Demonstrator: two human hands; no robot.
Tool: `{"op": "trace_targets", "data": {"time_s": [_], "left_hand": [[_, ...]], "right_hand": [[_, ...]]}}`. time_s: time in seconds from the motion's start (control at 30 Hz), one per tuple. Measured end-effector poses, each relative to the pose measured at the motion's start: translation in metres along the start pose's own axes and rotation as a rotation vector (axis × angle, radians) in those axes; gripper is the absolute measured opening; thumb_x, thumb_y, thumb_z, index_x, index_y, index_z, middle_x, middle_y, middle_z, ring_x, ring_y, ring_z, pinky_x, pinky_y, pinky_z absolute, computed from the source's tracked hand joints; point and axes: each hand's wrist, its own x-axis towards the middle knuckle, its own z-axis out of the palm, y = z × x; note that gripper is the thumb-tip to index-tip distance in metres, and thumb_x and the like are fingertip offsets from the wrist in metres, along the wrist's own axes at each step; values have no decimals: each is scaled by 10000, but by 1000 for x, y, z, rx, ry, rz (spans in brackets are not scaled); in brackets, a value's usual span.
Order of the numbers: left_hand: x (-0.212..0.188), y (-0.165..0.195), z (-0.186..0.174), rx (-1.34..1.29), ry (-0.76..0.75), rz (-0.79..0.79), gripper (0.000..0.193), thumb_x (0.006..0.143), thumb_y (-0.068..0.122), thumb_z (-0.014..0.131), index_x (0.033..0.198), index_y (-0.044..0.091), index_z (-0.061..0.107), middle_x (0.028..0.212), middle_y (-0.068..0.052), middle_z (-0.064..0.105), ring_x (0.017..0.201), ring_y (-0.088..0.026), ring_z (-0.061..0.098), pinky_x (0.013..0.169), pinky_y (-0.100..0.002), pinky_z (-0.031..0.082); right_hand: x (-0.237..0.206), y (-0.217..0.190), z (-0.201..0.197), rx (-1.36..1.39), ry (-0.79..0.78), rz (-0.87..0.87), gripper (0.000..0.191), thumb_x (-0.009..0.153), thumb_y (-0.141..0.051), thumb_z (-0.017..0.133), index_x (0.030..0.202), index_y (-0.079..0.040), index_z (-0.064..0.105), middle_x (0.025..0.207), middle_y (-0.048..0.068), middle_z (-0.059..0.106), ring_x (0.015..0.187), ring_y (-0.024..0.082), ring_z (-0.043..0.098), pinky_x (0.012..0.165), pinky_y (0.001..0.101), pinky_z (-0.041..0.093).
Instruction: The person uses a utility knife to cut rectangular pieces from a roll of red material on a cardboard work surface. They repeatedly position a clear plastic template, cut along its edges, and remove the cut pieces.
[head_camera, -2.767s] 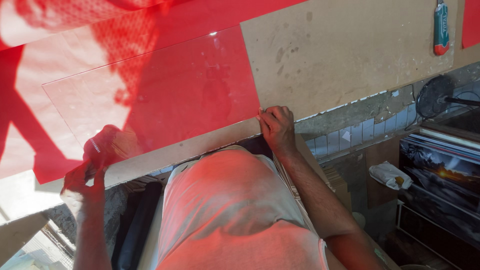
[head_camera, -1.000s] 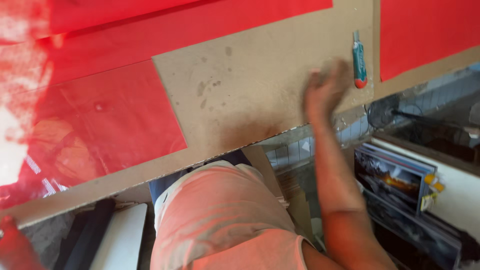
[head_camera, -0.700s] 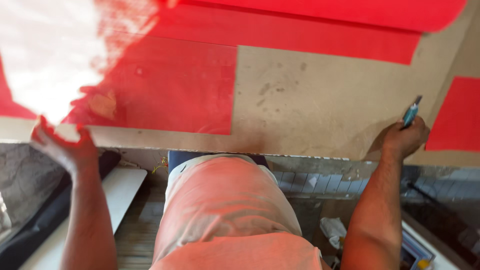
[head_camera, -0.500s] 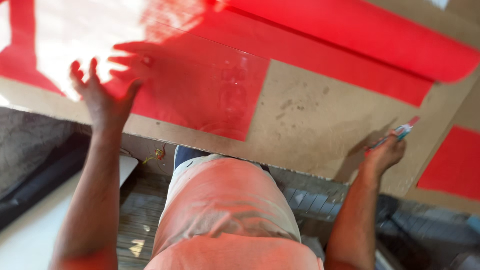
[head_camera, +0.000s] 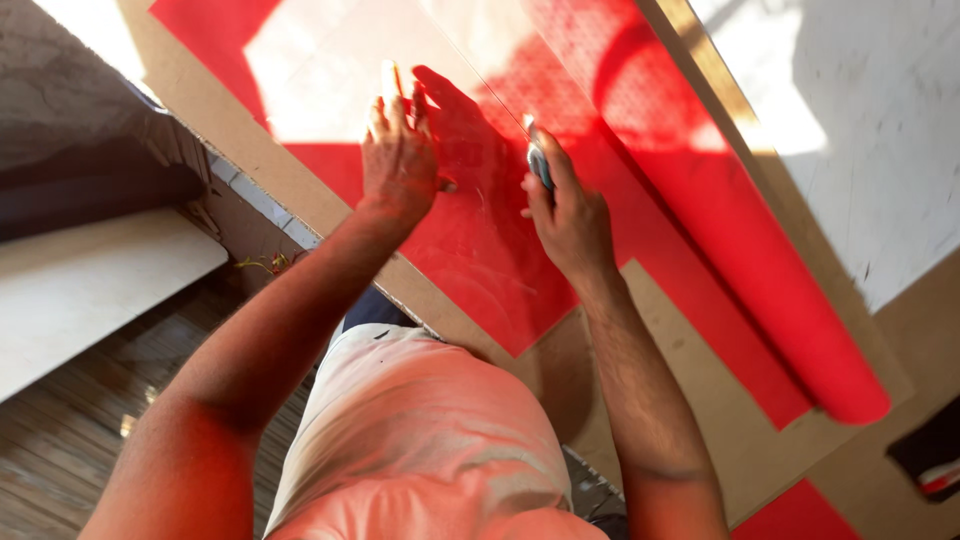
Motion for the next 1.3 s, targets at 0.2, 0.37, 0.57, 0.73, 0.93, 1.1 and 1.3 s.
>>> {"op": "trace_targets", "data": {"time_s": [0.2,0.37,0.57,0.73,0.93,1.1,1.3], "left_hand": [[21,-17,-2,121,2,9,1059,784,336,833,1595,-45,267,1658,-256,131,1420,-460,360,1088,-523,410],[40,-21,-19,210,7,8,820,922,218,672,1596,-101,333,1686,-237,100,1366,-463,378,977,-544,437],[46,-16,-38,313,-226,59,853,840,250,700,1558,-49,348,1665,-261,37,1351,-487,343,946,-548,429],[48,-17,-42,284,-335,93,715,899,258,686,1492,-38,419,1690,-289,27,1388,-502,319,988,-584,412],[53,-14,-39,291,-187,31,805,831,234,693,1539,-42,428,1653,-246,79,1338,-464,347,952,-572,416],[55,-8,-38,256,-327,39,600,934,230,631,1463,-10,480,1697,-241,41,1389,-482,316,989,-587,409],[53,3,-27,315,-283,32,737,910,224,629,1532,-64,360,1675,-263,60,1351,-489,332,920,-569,450]], "right_hand": [[170,-19,76,-358,-80,-177,409,1078,-209,626,1475,-153,546,990,200,760,861,383,740,737,465,606],[252,-36,107,-502,-196,-184,405,1027,-217,607,1423,-151,563,951,183,754,821,359,741,662,480,588],[270,-31,112,-462,-226,-291,346,1008,-207,618,1352,-166,610,1004,124,771,881,328,750,688,462,593],[272,-17,111,-481,-224,-290,326,1007,-202,621,1331,-171,632,1013,111,773,897,328,746,698,469,586],[274,-13,106,-384,-223,-326,340,999,-194,632,1337,-163,646,1032,147,759,924,350,741,723,457,598],[273,-14,100,-417,-252,-285,360,974,-209,657,1333,-174,661,1016,169,750,907,376,729,718,482,587],[260,-3,90,-380,-210,-339,379,960,-198,665,1338,-170,651,1037,176,749,921,390,723,737,480,590]]}}
